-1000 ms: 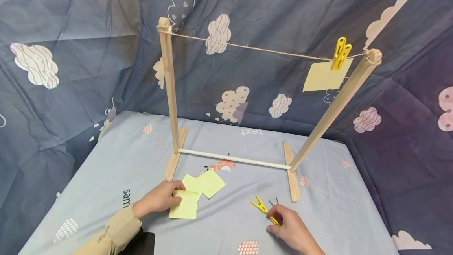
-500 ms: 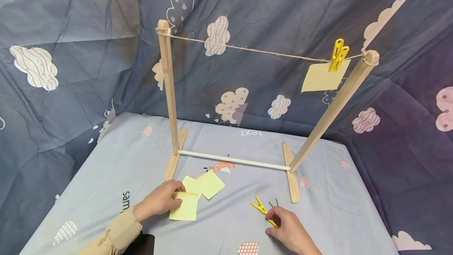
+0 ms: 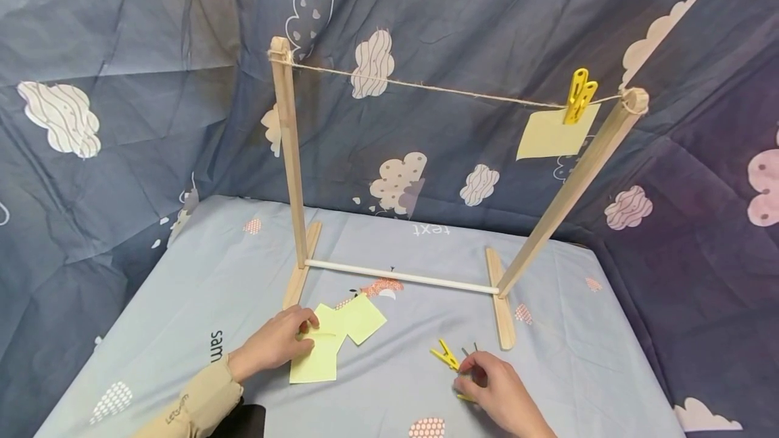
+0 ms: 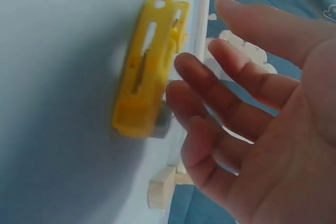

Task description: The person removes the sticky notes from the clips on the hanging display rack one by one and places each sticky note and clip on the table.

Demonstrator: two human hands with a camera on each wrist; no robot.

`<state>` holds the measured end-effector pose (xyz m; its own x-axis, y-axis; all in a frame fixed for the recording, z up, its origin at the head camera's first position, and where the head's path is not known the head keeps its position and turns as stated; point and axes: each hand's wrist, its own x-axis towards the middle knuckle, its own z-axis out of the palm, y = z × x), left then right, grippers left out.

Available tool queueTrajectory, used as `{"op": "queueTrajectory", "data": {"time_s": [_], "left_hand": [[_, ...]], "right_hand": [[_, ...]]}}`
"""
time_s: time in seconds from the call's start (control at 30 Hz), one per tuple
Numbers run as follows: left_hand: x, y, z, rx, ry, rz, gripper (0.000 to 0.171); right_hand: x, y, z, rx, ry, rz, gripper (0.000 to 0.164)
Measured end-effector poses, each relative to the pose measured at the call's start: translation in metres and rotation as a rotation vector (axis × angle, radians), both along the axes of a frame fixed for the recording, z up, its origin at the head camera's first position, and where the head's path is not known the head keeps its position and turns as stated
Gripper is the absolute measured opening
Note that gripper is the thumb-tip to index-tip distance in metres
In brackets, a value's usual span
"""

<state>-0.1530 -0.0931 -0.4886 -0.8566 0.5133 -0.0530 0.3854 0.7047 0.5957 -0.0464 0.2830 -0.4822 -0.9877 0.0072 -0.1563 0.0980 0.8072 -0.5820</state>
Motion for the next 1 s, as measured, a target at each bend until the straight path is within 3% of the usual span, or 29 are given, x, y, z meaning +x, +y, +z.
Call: {"op": "queueTrajectory", "data": {"time_s": [0.2, 0.43, 0.83, 1.0], "left_hand": [[-0.002, 0.000, 0.004, 0.013, 0.012, 0.007, 0.025], [-0.009, 0.002, 0.016, 0.068, 0.066, -0.031, 0.022], [-0.024, 0.005, 0.063, 0.222, 0.064, -0.049, 0.015], [-0.028, 0.009, 0.086, 0.303, 0.011, -0.052, 0.014]], "right_hand": [[-0.003, 0.004, 0.007, -0.016, 0.092, -0.066, 0.016], [-0.007, 0.012, 0.018, -0.036, 0.307, -0.050, 0.019], [-0.020, 0.026, 0.062, 0.004, 0.526, -0.007, 0.018], [-0.029, 0.033, 0.090, 0.003, 0.625, -0.007, 0.016]]}}
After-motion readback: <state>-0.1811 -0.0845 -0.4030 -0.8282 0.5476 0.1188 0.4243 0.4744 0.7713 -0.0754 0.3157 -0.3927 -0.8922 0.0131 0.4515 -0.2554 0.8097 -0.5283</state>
